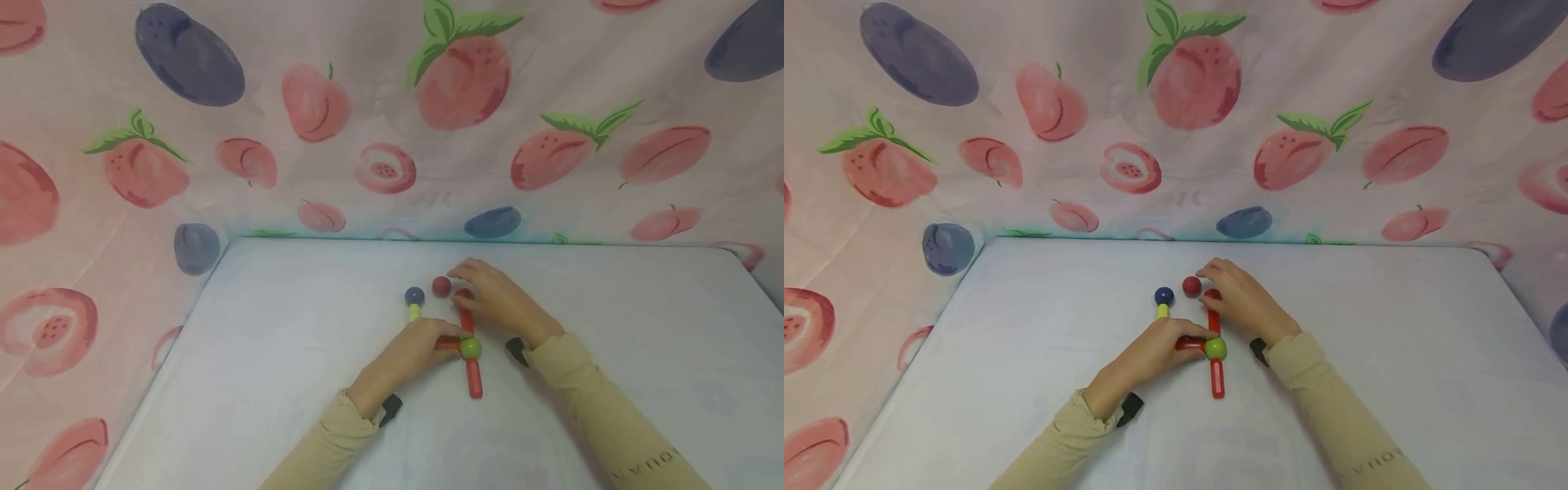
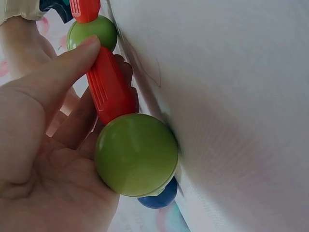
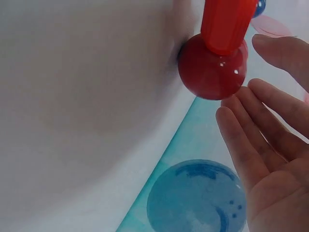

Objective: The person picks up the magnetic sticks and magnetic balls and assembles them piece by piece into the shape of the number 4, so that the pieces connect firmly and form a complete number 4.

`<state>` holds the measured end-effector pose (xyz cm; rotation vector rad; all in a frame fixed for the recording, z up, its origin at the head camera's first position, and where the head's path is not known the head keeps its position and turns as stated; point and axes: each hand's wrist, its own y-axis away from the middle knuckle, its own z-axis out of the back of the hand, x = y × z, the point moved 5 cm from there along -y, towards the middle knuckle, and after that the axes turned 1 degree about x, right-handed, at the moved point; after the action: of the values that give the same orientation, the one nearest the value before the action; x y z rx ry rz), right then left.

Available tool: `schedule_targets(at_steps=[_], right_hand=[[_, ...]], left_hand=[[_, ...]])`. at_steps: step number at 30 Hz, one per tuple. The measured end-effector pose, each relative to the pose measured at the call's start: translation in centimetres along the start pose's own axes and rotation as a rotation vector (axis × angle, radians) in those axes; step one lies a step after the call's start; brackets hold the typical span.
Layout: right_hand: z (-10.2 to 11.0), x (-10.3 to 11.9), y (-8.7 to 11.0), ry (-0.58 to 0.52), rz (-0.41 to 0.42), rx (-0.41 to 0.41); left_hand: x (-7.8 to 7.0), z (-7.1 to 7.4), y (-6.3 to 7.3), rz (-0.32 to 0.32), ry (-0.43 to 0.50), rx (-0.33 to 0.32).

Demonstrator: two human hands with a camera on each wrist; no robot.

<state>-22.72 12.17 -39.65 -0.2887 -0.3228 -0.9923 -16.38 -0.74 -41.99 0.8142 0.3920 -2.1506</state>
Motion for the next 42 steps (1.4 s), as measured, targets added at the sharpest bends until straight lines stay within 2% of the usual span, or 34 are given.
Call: schedule_targets(at_steps=[21, 31, 42], right_hand=[[-1.4, -0.5, -1.3, -0.053, 0.016, 0.018], [-1.7, -0.6, -1.5, -0.144, -0.019, 0.024], [-1.5, -0.7, -1.4, -0.138, -0.042, 0.01]], left_hand=[[-0.1, 0.1, 0.0, -0.003, 0.0, 0.006], [-0.1, 0.0, 0.0, 0.005, 0.011, 0.007], [-0.3, 0.3, 0.1, -0.001, -0.015, 0.0]])
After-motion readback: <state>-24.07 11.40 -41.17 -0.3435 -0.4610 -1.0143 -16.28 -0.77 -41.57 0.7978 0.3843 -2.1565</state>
